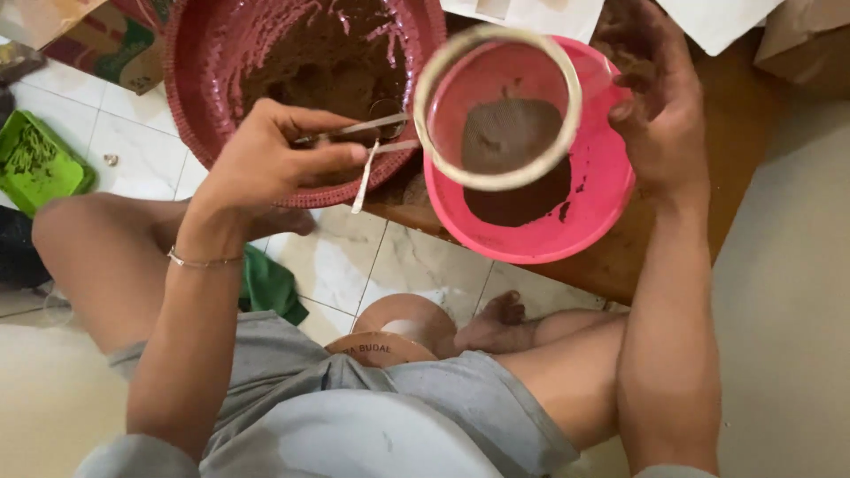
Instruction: The person sits on the floor and uses a spoon to scoop a dark brown powder from a large red tray into a metal sieve. They then shake the sieve over a pink bowl to sift the powder, repeating the scooping and sifting process multiple times.
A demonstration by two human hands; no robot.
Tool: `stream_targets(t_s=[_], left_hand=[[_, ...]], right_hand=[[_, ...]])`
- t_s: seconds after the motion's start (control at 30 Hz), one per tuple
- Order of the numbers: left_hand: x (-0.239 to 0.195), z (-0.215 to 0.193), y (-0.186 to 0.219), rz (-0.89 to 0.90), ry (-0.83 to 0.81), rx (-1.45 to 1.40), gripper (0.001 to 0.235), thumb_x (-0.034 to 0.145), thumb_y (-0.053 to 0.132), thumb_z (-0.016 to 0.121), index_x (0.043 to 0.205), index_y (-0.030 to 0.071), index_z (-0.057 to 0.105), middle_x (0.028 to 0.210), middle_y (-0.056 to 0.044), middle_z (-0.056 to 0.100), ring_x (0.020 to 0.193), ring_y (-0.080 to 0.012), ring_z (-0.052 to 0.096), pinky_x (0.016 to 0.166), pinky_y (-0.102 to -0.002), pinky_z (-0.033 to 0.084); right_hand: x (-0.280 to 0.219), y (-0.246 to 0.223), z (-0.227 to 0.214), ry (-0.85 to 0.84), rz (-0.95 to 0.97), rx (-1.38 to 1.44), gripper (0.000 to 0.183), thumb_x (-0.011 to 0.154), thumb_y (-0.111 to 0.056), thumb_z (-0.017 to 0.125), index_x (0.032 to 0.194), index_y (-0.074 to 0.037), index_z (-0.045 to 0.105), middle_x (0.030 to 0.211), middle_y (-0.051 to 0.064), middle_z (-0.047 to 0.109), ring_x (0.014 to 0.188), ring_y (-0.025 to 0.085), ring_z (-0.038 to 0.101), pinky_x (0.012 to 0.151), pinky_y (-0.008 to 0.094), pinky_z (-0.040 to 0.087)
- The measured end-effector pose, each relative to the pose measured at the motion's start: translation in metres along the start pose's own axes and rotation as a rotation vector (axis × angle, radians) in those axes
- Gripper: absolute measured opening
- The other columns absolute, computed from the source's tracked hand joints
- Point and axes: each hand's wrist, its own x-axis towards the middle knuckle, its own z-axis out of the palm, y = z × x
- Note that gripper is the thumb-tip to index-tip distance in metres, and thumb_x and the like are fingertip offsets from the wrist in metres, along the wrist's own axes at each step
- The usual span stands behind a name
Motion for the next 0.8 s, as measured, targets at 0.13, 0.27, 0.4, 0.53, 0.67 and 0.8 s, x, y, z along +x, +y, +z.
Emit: stream_targets(t_s=[0.13, 0.27, 0.4, 0.53, 0.67, 0.8], left_hand=[[0.004, -0.002, -0.005, 0.062, -0.112, 0.072, 0.031, 0.085, 0.008, 0.078, 0.115, -0.001, 0.079, 0.062, 0.004, 0.050, 0.052, -0.0035, 0.034, 0.043, -0.020, 0.025], [0.006, 0.003, -0.006, 0.129, -0.086, 0.075, 0.029, 0.088, 0.009, 0.078, 0.116, 0.000, 0.077, 0.065, 0.002, 0.059, 0.048, -0.0031, 0.036, 0.041, -0.019, 0.025], [0.009, 0.010, 0.005, 0.138, -0.021, 0.131, 0.030, 0.087, 0.012, 0.081, 0.115, 0.001, 0.079, 0.063, 0.004, 0.054, 0.051, -0.0032, 0.034, 0.043, -0.020, 0.025], [0.016, 0.011, 0.006, 0.059, -0.121, 0.105, 0.030, 0.086, 0.012, 0.080, 0.116, 0.004, 0.079, 0.059, 0.003, 0.056, 0.045, -0.0024, 0.032, 0.038, -0.020, 0.022], [0.008, 0.013, 0.002, 0.078, -0.009, 0.001, 0.031, 0.090, 0.010, 0.076, 0.120, 0.003, 0.077, 0.074, 0.003, 0.062, 0.058, -0.0015, 0.046, 0.048, -0.015, 0.035], [-0.007, -0.013, -0.022, 0.018, 0.171, -0.039, 0.034, 0.093, 0.014, 0.074, 0.125, 0.002, 0.074, 0.075, 0.003, 0.058, 0.059, -0.0024, 0.044, 0.050, -0.015, 0.035]], right_hand=[[0.003, 0.000, -0.002, -0.009, -0.002, 0.016, 0.082, 0.098, -0.054, 0.062, 0.160, -0.008, 0.035, 0.148, 0.017, 0.049, 0.137, 0.029, 0.049, 0.112, 0.041, 0.042], [0.002, -0.007, -0.001, 0.004, -0.053, -0.016, 0.067, 0.103, -0.046, 0.058, 0.153, -0.006, 0.039, 0.144, 0.019, 0.052, 0.133, 0.032, 0.053, 0.119, 0.044, 0.045], [0.003, -0.014, -0.007, 0.033, -0.004, 0.034, 0.064, 0.100, -0.051, 0.065, 0.142, -0.007, 0.045, 0.137, 0.012, 0.052, 0.129, 0.027, 0.052, 0.113, 0.040, 0.045], [0.000, -0.006, -0.013, 0.043, -0.058, 0.032, 0.079, 0.096, -0.062, 0.061, 0.149, -0.008, 0.042, 0.142, 0.011, 0.051, 0.132, 0.025, 0.048, 0.120, 0.042, 0.041], [-0.009, -0.003, -0.018, 0.030, -0.047, 0.010, 0.074, 0.099, -0.060, 0.059, 0.150, -0.009, 0.041, 0.144, 0.013, 0.050, 0.133, 0.028, 0.051, 0.118, 0.044, 0.044], [-0.009, -0.006, -0.014, 0.077, -0.010, -0.136, 0.087, 0.103, -0.068, 0.047, 0.161, -0.004, 0.037, 0.146, 0.019, 0.052, 0.132, 0.027, 0.052, 0.098, 0.034, 0.042]])
